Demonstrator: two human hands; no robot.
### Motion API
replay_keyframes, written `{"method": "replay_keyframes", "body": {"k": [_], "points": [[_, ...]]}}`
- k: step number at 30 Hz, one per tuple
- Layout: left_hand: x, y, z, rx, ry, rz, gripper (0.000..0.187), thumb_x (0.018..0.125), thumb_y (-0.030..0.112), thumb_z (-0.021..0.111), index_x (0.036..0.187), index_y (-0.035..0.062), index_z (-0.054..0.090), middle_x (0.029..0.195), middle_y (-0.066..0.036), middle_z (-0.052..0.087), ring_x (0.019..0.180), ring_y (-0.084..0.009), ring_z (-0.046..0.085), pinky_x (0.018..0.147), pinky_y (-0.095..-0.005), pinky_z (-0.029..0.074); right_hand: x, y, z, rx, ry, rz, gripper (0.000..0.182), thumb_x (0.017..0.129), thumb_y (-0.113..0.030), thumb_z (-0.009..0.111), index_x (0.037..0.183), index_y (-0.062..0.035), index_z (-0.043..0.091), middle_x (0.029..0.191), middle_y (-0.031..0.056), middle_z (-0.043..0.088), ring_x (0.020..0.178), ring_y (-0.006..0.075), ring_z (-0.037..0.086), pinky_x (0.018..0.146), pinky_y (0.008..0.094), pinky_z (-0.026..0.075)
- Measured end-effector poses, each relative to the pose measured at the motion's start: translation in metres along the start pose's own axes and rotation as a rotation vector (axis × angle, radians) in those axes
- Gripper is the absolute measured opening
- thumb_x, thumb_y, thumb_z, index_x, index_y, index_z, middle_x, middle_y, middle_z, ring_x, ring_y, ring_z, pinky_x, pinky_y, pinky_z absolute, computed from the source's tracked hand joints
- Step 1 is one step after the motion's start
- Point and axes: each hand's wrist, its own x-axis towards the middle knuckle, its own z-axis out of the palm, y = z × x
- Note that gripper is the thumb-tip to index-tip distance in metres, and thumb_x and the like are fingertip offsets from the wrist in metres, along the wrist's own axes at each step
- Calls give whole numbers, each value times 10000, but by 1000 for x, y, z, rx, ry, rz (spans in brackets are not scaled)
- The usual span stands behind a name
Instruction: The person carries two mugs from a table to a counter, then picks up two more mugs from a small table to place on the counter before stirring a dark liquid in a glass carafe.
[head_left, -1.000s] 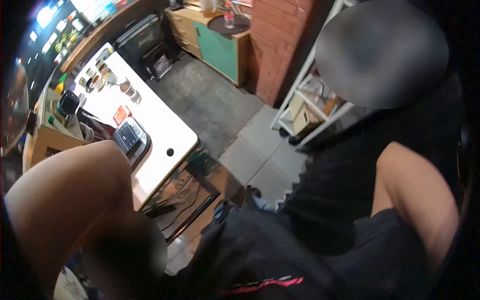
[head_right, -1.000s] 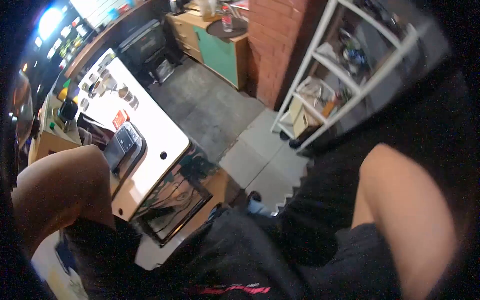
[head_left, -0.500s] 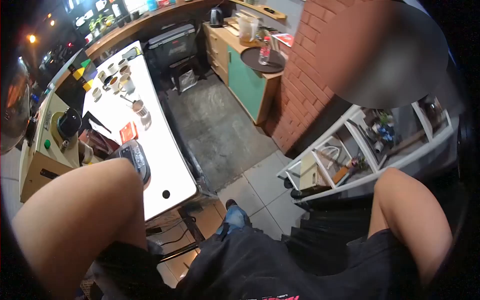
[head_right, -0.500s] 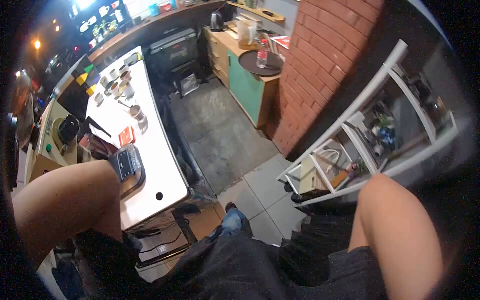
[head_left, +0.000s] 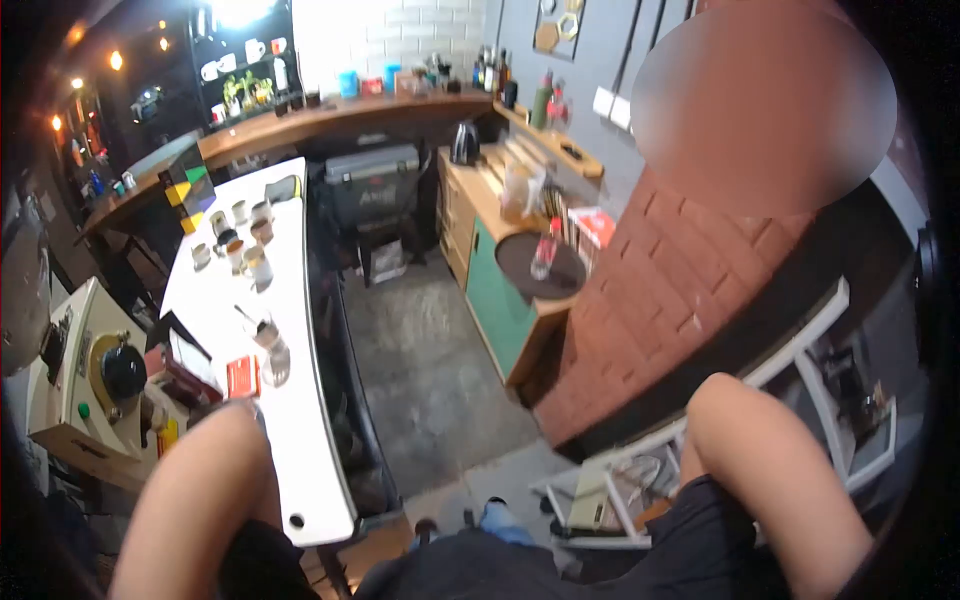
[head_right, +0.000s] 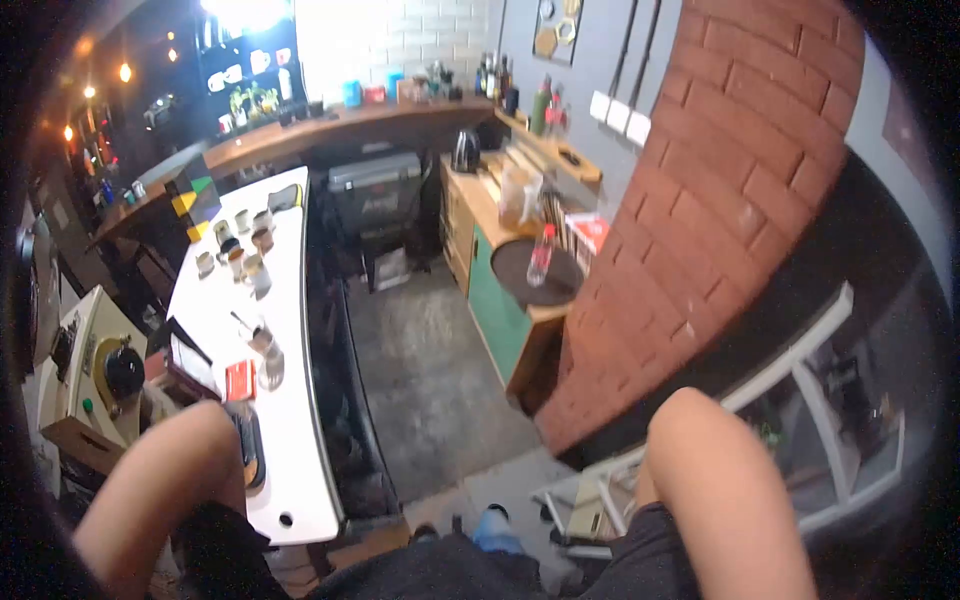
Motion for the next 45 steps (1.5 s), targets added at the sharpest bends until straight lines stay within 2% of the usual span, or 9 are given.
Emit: {"method": "replay_keyframes", "body": {"k": [6, 11, 12, 13, 14, 15, 17, 23, 45], "points": [[-47, -41, 51, 14, 5, 226, 602, 919, 698, 405, 1195, 195, 590, 1224, -101, 547, 1114, -274, 507, 965, -447, 374, -15, 69, -71, 156, 112, -171, 308, 956, -144, 542, 1242, -204, 637, 1386, 20, 537, 1339, 200, 440, 1184, 418, 298], [-106, -31, 65, 245, -195, 65, 620, 924, 692, 402, 1288, 204, 517, 1285, -109, 508, 1168, -302, 479, 1005, -471, 366, -46, 102, -120, 221, 287, -100, 308, 953, -130, 548, 1237, -203, 643, 1387, 17, 542, 1339, 196, 442, 1187, 415, 295], [-145, -23, 35, 371, -305, -114, 643, 933, 678, 399, 1373, 211, 443, 1338, -113, 469, 1213, -325, 451, 1040, -491, 360, -73, 116, -127, 227, 419, -4, 223, 957, -244, 600, 1160, -238, 692, 1379, 0, 558, 1315, 188, 480, 1124, 405, 367], [-177, -13, 4, 568, -363, -194, 678, 954, 656, 368, 1478, 236, 272, 1364, -149, 402, 1186, -361, 477, 1034, -510, 377, -105, 128, -140, -213, 662, 0, 114, 874, -280, 619, 869, -181, 673, 1058, 75, 609, 1029, 263, 588, 834, 304, 482], [-197, -4, -13, 718, -538, -359, 620, 975, 590, 408, 1443, 197, 297, 1318, -199, 394, 1134, -355, 511, 966, -488, 436, -151, 129, -139, 24, 847, 204, 268, 922, -335, 549, 771, -123, 614, 1080, 241, 579, 985, 366, 602, 856, 330, 480], [-221, 4, -24, 769, -571, -496, 583, 982, 551, 431, 1401, 158, 329, 1278, -204, 413, 1088, -332, 536, 929, -464, 457, -199, 121, -178, -87, 177, 659, 369, 960, -386, 454, 834, -64, 582, 1030, 309, 547, 949, 396, 592, 873, 367, 483], [-255, 21, -44, 923, -651, -775, 481, 978, 476, 504, 1268, 101, 417, 1179, -200, 482, 1006, -298, 574, 857, -420, 487, -271, 138, -157, -34, 5, 1040, 505, 990, -464, 375, 1101, 7, 520, 1069, 272, 536, 954, 365, 597, 851, 400, 498], [-324, 20, -67, 1132, -652, -1329, 128, 896, 100, 601, 995, 18, 604, 943, -129, 607, 809, -222, 629, 755, -323, 501, -376, 154, -146, 332, -476, 1584, 193, 961, -203, 588, 1018, -31, 653, 1095, 140, 572, 1009, 251, 605, 838, 349, 494], [-464, -422, -288, 776, -827, -1406, 297, 923, 179, 656, 726, -13, 545, 760, -89, 571, 675, -197, 559, 613, -299, 441, -695, 406, -104, 314, -596, 1968, 174, 979, -138, 531, 1031, -13, 641, 939, 90, 620, 834, 179, 616, 749, 296, 485]]}}
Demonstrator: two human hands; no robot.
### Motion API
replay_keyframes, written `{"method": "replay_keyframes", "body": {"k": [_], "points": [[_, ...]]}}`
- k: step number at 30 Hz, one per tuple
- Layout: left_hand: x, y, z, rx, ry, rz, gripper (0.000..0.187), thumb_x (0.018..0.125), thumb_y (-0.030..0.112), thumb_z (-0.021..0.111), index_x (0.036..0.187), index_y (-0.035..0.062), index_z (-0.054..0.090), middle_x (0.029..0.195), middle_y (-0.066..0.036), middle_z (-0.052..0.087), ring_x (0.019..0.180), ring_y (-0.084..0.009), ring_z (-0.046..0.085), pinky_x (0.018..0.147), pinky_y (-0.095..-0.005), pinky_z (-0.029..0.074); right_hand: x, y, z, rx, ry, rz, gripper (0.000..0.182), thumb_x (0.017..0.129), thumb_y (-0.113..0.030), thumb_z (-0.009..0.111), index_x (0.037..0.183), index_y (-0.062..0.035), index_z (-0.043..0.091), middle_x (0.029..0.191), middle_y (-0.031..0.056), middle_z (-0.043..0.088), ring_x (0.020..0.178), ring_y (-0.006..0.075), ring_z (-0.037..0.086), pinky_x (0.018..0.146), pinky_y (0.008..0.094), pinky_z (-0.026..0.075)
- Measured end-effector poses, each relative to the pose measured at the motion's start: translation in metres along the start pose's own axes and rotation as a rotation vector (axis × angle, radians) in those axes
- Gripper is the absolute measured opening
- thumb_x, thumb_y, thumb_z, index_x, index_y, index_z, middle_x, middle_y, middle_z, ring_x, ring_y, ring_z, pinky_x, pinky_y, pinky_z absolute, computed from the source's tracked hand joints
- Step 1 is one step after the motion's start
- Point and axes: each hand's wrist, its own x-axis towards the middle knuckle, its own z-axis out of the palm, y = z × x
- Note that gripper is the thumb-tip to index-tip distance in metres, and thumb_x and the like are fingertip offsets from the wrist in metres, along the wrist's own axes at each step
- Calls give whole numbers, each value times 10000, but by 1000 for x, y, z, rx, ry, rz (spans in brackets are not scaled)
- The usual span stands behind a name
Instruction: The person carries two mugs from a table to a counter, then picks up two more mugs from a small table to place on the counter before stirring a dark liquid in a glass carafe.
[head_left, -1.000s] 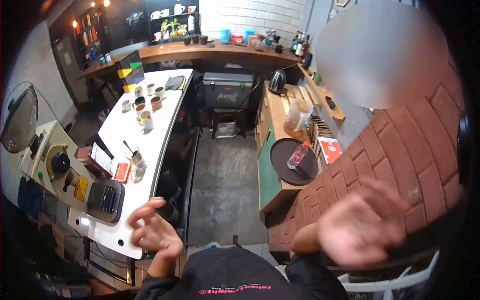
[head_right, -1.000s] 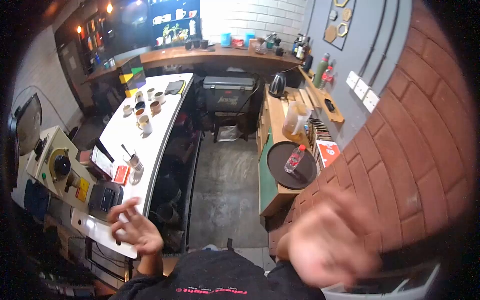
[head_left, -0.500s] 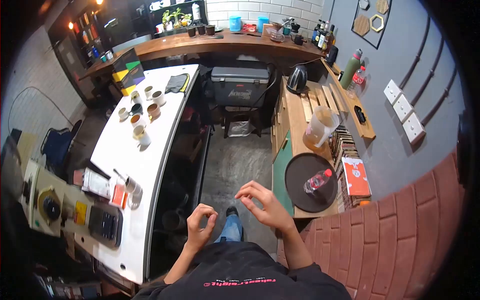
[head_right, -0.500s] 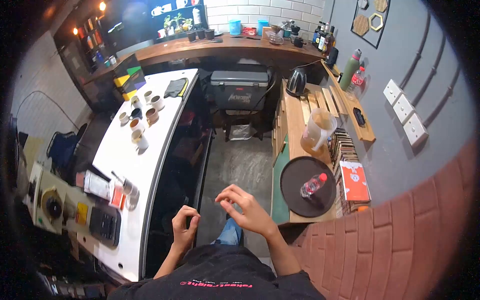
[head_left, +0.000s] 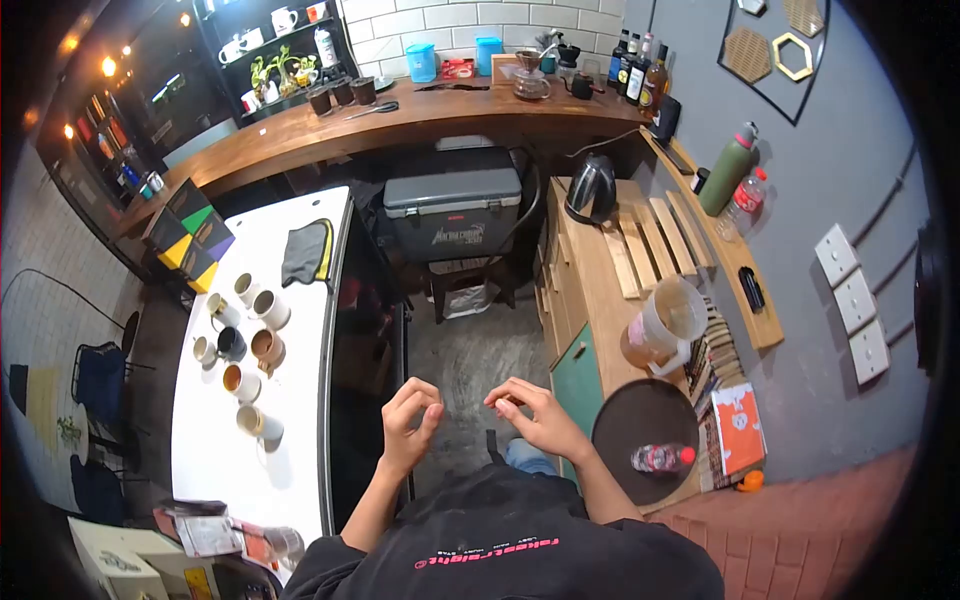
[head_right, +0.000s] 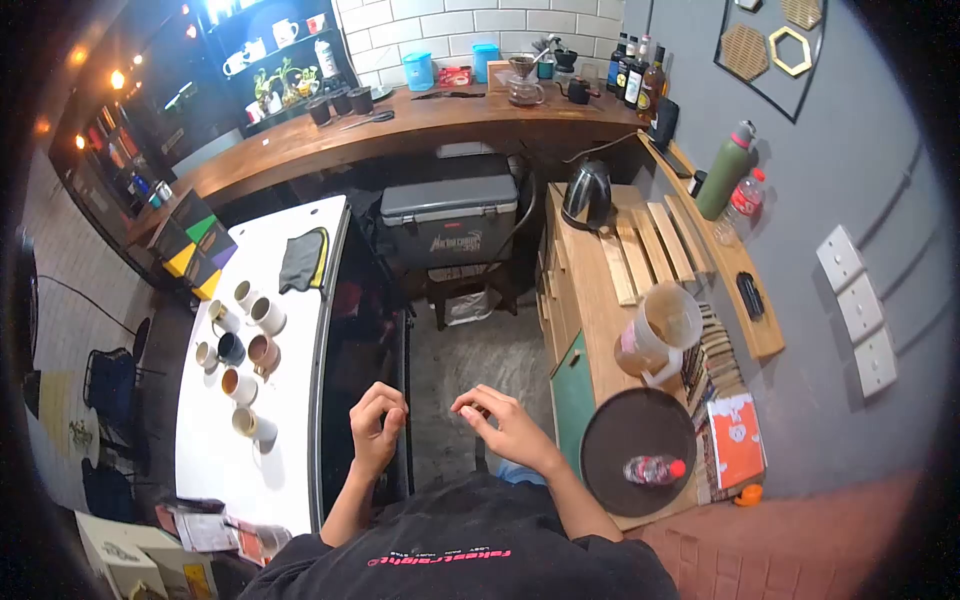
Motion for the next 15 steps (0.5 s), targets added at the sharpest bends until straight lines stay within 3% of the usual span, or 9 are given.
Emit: {"method": "replay_keyframes", "body": {"k": [1, 2, 5, 9, 11, 13, 15], "points": [[14, -11, 4, -9, 1, 5, 306, 927, 189, 654, 724, -12, 544, 761, -89, 571, 675, -195, 559, 613, -299, 441, 19, 8, -6, 26, 2, -15, 171, 977, -133, 531, 1030, -13, 641, 936, 89, 619, 830, 176, 614, 744, 294, 484], [29, -23, 11, 1, 14, 29, 413, 977, 290, 589, 683, 7, 522, 748, -80, 568, 641, -156, 543, 560, -280, 421, 38, 16, -13, 27, 4, -20, 171, 977, -133, 531, 1030, -13, 641, 936, 89, 619, 830, 176, 614, 744, 294, 484], [65, -57, 32, -52, 19, -42, 323, 940, 192, 635, 706, -6, 533, 754, -92, 574, 680, -191, 575, 612, -293, 443, 94, 40, -42, 35, 13, 7, 161, 971, -125, 538, 1022, -11, 640, 930, 81, 619, 824, 159, 613, 735, 292, 485], [124, -103, 66, -73, -14, -119, 263, 928, 181, 644, 759, -4, 564, 782, -95, 580, 701, -198, 582, 633, -302, 457, 172, 76, -101, 107, 81, -73, 139, 964, -85, 536, 1010, 3, 633, 911, 68, 614, 800, 136, 612, 729, 282, 499], [170, -116, 74, 76, -377, -225, 176, 912, 174, 658, 863, 15, 599, 859, -97, 593, 732, -210, 590, 668, -326, 475, 215, 88, -137, 217, 76, -10, 135, 968, -65, 525, 1007, 14, 628, 930, 76, 621, 829, 131, 628, 749, 267, 517], [192, -154, 73, 227, -736, -316, 202, 874, 178, 707, 998, 37, 634, 963, -89, 610, 830, -217, 626, 752, -341, 519, 255, 82, -174, 115, 155, -87, 143, 974, -75, 523, 1011, 15, 629, 921, 79, 627, 837, 127, 631, 742, 263, 518], [216, -189, 80, 156, -996, -376, 237, 878, 205, 704, 1054, 54, 655, 997, -85, 633, 878, -217, 645, 803, -342, 535, 289, 92, -209, 172, 181, -108, 157, 982, -98, 525, 1015, 13, 631, 919, 69, 635, 832, 121, 625, 747, 258, 513]]}}
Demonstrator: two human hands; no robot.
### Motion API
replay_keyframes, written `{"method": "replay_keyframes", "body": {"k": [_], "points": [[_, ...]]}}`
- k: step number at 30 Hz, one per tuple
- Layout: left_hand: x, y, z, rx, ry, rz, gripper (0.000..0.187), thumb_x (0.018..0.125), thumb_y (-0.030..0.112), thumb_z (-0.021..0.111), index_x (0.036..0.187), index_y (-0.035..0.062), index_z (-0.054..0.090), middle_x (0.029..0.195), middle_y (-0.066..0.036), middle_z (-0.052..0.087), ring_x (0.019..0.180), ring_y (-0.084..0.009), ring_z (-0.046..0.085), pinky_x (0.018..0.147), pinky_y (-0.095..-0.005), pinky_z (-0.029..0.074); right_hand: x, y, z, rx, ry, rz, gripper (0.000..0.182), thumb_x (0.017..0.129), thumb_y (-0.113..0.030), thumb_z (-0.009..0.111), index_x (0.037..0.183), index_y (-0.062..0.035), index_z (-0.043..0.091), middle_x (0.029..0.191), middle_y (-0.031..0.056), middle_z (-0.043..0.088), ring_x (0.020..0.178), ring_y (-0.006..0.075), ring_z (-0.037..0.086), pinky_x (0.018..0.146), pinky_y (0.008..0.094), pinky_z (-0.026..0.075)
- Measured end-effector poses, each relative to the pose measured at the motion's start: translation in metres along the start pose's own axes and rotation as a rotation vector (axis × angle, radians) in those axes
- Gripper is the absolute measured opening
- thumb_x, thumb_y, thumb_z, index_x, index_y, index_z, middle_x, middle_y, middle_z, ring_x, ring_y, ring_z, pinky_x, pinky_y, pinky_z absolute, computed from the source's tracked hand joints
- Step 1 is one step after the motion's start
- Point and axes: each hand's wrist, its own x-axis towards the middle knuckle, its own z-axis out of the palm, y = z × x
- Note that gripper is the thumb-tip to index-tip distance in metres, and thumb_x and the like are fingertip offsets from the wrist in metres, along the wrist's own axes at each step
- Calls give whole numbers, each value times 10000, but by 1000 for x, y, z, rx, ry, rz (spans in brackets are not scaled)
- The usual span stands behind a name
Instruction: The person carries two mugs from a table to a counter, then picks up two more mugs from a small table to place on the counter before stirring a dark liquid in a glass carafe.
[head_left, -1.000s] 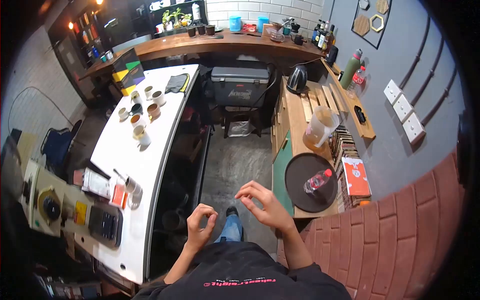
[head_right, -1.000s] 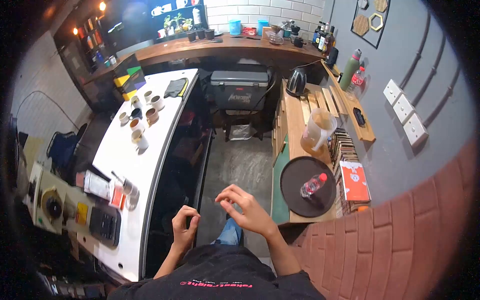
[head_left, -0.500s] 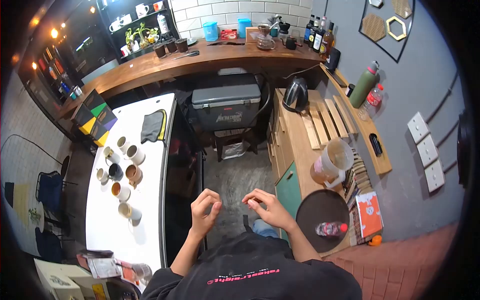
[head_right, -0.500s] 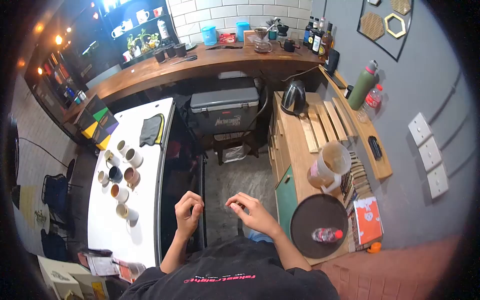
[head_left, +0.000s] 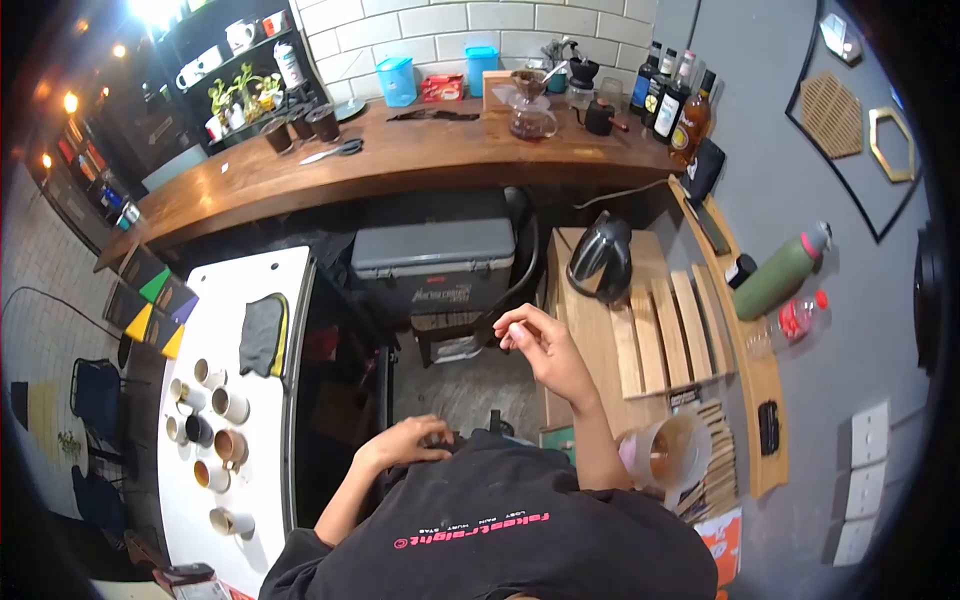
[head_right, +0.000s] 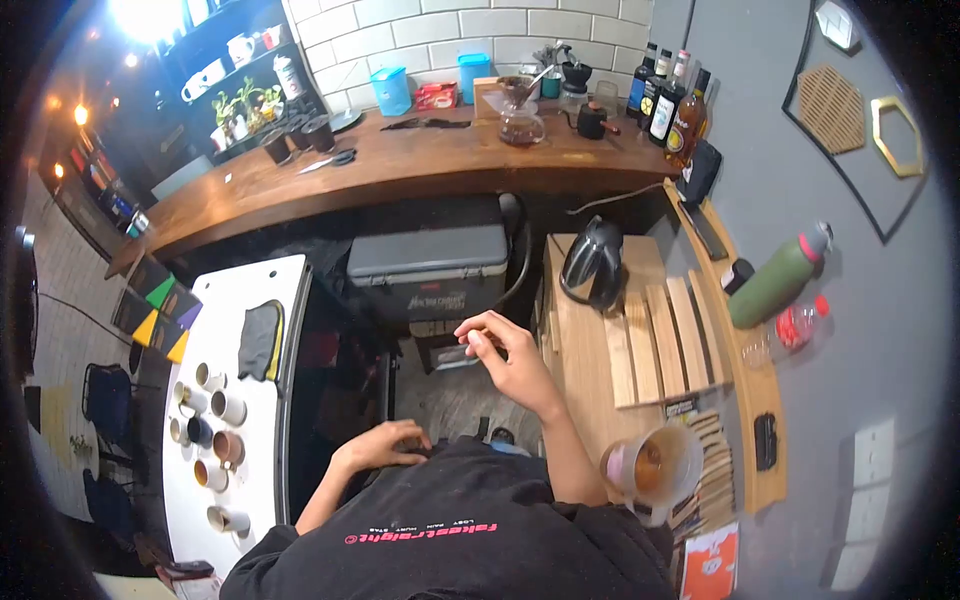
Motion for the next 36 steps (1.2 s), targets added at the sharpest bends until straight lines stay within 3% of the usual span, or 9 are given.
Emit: {"method": "replay_keyframes", "body": {"k": [4, 7, 13, 17, 19, 24, 30, 33, 36], "points": [[67, -11, -39, -173, -206, -85, 311, 863, 277, 698, 1082, 59, 658, 1058, -88, 678, 1022, -263, 638, 894, -373, 494, 68, 27, -54, -11, 50, 8, 180, 999, -136, 521, 1029, 7, 627, 925, 57, 641, 817, 121, 611, 773, 267, 503], [122, -27, -55, -110, -246, 66, 256, 873, 222, 691, 1052, 49, 630, 958, -105, 664, 884, -248, 663, 804, -373, 529, 98, 39, -77, 81, 73, 56, 182, 1003, -137, 518, 1033, 10, 621, 920, 52, 641, 825, 111, 604, 780, 264, 499], [229, -67, -93, 140, -533, 74, 372, 785, 240, 727, 995, 51, 484, 830, -196, 624, 872, -420, 617, 763, -492, 464, 143, 82, -100, 72, 102, 197, 186, 1008, -151, 524, 1026, 4, 624, 899, 38, 627, 820, 98, 586, 775, 243, 487], [287, -126, -127, 81, -475, 252, 320, 797, 214, 712, 954, 57, 481, 798, -185, 604, 824, -403, 619, 726, -473, 458, 183, 120, -117, 47, 127, 242, 177, 1008, -141, 519, 1021, 0, 626, 888, 29, 620, 806, 99, 584, 755, 246, 485], [303, -112, -164, 112, -508, 104, 321, 768, 207, 727, 917, 34, 501, 872, -153, 621, 845, -352, 630, 704, -455, 454, 208, 131, -125, -20, 136, 230, 179, 1008, -141, 517, 1020, -1, 627, 887, 28, 619, 803, 99, 584, 751, 246, 485], [326, -70, -282, 19, -167, 286, 294, 876, 289, 721, 952, 38, 588, 860, -110, 627, 775, -233, 649, 695, -363, 513, 264, 150, -145, -26, 215, 242, 207, 1013, -169, 516, 1028, 7, 624, 894, 40, 622, 810, 100, 587, 760, 248, 485], [409, -33, -385, -130, 725, 617, 391, 739, 170, 804, 1011, 18, 567, 937, -109, 597, 909, -262, 611, 846, -370, 488, 326, 129, -180, 10, 413, 127, 250, 1033, -218, 499, 1098, 4, 593, 867, 50, 601, 779, 102, 559, 745, 244, 466], [479, -36, -397, -381, 780, 665, 706, 734, 275, 808, 1262, -4, 432, 1188, -142, 490, 1120, -247, 522, 968, -376, 446, 363, 117, -207, -49, 445, 29, 271, 1040, -242, 480, 1131, -9, 584, 847, 45, 587, 737, 91, 531, 701, 236, 447], [525, -45, -408, -191, 748, 730, 857, 690, 331, 829, 1336, -11, 380, 1271, -158, 454, 1195, -289, 484, 1058, -416, 376, 400, 109, -232, -80, 424, -7, 280, 1048, -251, 462, 1160, -20, 575, 840, 38, 580, 726, 76, 520, 654, 221, 424]]}}
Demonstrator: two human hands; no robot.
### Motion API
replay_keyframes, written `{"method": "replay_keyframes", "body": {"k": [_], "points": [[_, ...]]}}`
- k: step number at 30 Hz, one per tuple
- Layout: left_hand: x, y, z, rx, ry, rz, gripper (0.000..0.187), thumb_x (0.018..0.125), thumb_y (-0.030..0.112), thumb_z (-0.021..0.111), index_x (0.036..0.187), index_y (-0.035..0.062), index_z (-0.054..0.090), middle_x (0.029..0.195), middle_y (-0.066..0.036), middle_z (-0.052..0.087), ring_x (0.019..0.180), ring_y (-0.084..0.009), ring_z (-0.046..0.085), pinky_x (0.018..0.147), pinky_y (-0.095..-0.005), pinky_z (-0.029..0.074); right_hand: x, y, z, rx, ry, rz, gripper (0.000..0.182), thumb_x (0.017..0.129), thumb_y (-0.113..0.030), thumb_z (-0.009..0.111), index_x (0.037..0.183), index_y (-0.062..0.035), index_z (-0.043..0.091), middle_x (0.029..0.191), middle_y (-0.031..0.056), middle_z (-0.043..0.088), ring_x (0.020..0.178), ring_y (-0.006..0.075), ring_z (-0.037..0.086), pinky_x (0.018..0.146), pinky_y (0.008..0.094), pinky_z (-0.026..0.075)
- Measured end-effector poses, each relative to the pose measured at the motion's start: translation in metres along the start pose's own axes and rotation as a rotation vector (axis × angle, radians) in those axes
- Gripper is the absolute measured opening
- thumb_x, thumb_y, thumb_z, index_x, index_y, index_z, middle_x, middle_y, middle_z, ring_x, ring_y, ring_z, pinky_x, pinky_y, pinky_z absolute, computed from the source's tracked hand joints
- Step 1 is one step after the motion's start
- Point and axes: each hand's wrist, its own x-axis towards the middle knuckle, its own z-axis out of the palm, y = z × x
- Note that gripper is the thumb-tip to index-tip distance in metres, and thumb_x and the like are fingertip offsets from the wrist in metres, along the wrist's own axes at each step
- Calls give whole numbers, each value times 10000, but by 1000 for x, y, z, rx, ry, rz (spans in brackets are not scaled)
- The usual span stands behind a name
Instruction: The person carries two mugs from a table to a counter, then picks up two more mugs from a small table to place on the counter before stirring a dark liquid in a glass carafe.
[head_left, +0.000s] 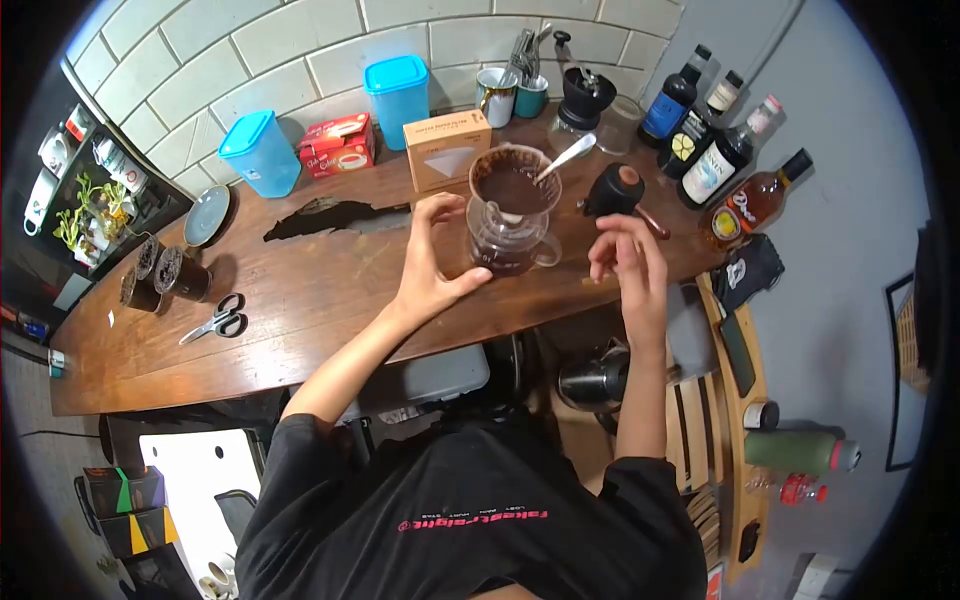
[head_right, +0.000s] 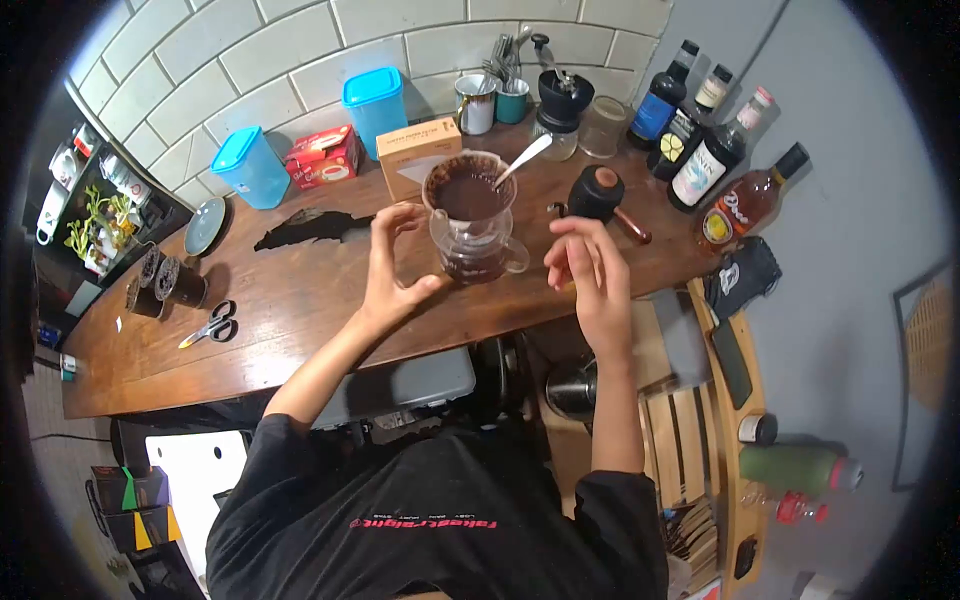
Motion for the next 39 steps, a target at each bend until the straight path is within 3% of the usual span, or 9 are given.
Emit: {"method": "replay_keyframes", "body": {"k": [10, 15, 18, 26, 29, 32, 34, 36, 39], "points": [[15, -44, 23, 86, -16, -30, 1056, 651, 562, 801, 1395, -7, 314, 1390, -232, 369, 1331, -392, 360, 1111, -495, 298, 93, 23, 3, 7, -50, -18, 323, 1027, -270, 537, 1211, -9, 577, 876, -15, 531, 764, 39, 464, 674, 189, 377], [29, -52, 21, 39, -10, 4, 1001, 686, 628, 733, 1370, -22, 400, 1382, -259, 410, 1299, -408, 417, 1082, -502, 342, 110, 12, 3, -234, -113, -222, 198, 994, -192, 580, 1023, -9, 653, 940, 10, 605, 792, 45, 509, 673, 196, 386], [25, -56, 23, -55, -55, -50, 1024, 690, 632, 729, 1395, -31, 396, 1396, -262, 406, 1314, -415, 409, 1085, -506, 338, 110, 1, 4, -222, -191, -132, 178, 988, -171, 584, 977, -1, 635, 873, 10, 620, 742, 44, 519, 634, 202, 385], [19, -54, 13, -74, -113, -68, 926, 789, 651, 629, 1357, -58, 454, 1420, -278, 409, 1314, -429, 413, 1082, -503, 332, 130, -18, 18, -305, -435, -324, 115, 927, -88, 637, 952, 22, 615, 832, 101, 615, 706, 198, 612, 637, 312, 467], [24, -52, 7, -132, -148, -40, 838, 936, 664, 350, 1262, -84, 541, 1372, -267, 493, 1269, -420, 462, 1070, -486, 334, 133, -21, 23, -369, -567, -380, 121, 904, -72, 643, 939, 37, 605, 841, 150, 592, 710, 326, 595, 635, 370, 473], [26, -50, 3, -142, -148, -74, 816, 931, 652, 386, 1245, -85, 545, 1359, -258, 497, 1258, -401, 472, 1068, -477, 339, 140, -27, 24, -461, -584, -484, 66, 898, -45, 628, 900, 19, 642, 814, 96, 621, 681, 193, 606, 580, 271, 453], [24, -51, 4, -138, -145, -79, 762, 920, 608, 457, 1231, -81, 551, 1352, -253, 500, 1258, -395, 475, 1062, -471, 349, 147, -33, 24, -443, -610, -508, 63, 895, -34, 625, 895, 28, 638, 800, 101, 615, 669, 193, 602, 575, 271, 456], [21, -54, 4, -136, -139, -74, 713, 908, 564, 527, 1217, -78, 558, 1345, -249, 502, 1257, -388, 478, 1056, -465, 359, 155, -42, 21, -451, -674, -539, 112, 878, -56, 655, 927, 37, 617, 829, 162, 618, 710, 339, 608, 632, 373, 480], [21, -56, 4, -33, -161, -8, 614, 844, 404, 683, 1215, -68, 553, 1335, -243, 504, 1245, -383, 492, 1044, -454, 382, 167, -57, 16, -438, -757, -535, 73, 871, -15, 631, 923, 36, 638, 825, 138, 631, 719, 265, 623, 633, 316, 494]]}}
